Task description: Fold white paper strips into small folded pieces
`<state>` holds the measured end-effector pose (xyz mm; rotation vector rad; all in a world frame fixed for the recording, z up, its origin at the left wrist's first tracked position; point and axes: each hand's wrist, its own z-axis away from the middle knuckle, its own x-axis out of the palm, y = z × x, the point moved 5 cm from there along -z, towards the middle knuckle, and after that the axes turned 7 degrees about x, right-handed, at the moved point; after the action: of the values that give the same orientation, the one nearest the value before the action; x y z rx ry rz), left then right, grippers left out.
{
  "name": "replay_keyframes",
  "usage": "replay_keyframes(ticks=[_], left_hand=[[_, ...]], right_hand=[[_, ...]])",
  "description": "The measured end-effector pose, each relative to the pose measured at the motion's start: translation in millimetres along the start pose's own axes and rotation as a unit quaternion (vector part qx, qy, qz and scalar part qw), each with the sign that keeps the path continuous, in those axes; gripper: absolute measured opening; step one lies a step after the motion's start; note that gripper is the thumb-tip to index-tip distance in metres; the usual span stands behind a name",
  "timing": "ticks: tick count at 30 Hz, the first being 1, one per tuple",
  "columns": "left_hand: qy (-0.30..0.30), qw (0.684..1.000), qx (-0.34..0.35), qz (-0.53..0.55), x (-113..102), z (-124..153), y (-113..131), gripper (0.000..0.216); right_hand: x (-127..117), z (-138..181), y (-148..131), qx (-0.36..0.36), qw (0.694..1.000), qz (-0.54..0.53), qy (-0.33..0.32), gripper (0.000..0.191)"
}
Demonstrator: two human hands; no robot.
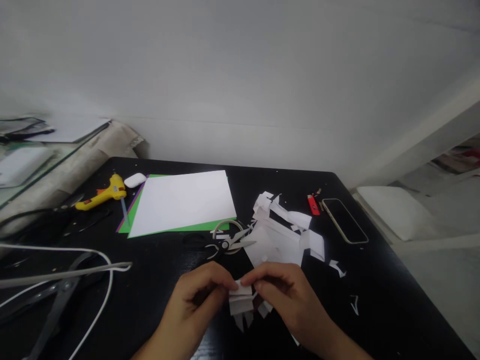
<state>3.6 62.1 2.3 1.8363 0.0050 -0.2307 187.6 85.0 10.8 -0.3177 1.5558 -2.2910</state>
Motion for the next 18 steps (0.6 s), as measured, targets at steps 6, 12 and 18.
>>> replay_keyframes(ticks=[6,12,18], left_hand=[[-0.014,0.997,0.054,-0.06,0,1,12,0.016],[0.015,0.995,0.031,-0.091,-2,-3,10,0.011],[-0.002,0.994,0.018,-0.11,-2,-6,5,0.011]], right_hand=[[1,-1,-3,0.014,0.999,0.006,0.034,0.015],[1,-2,-3,0.014,0.999,0.001,0.035,0.016],[0,-1,-2,-0.016,0.998,0.009,0.054,0.017]])
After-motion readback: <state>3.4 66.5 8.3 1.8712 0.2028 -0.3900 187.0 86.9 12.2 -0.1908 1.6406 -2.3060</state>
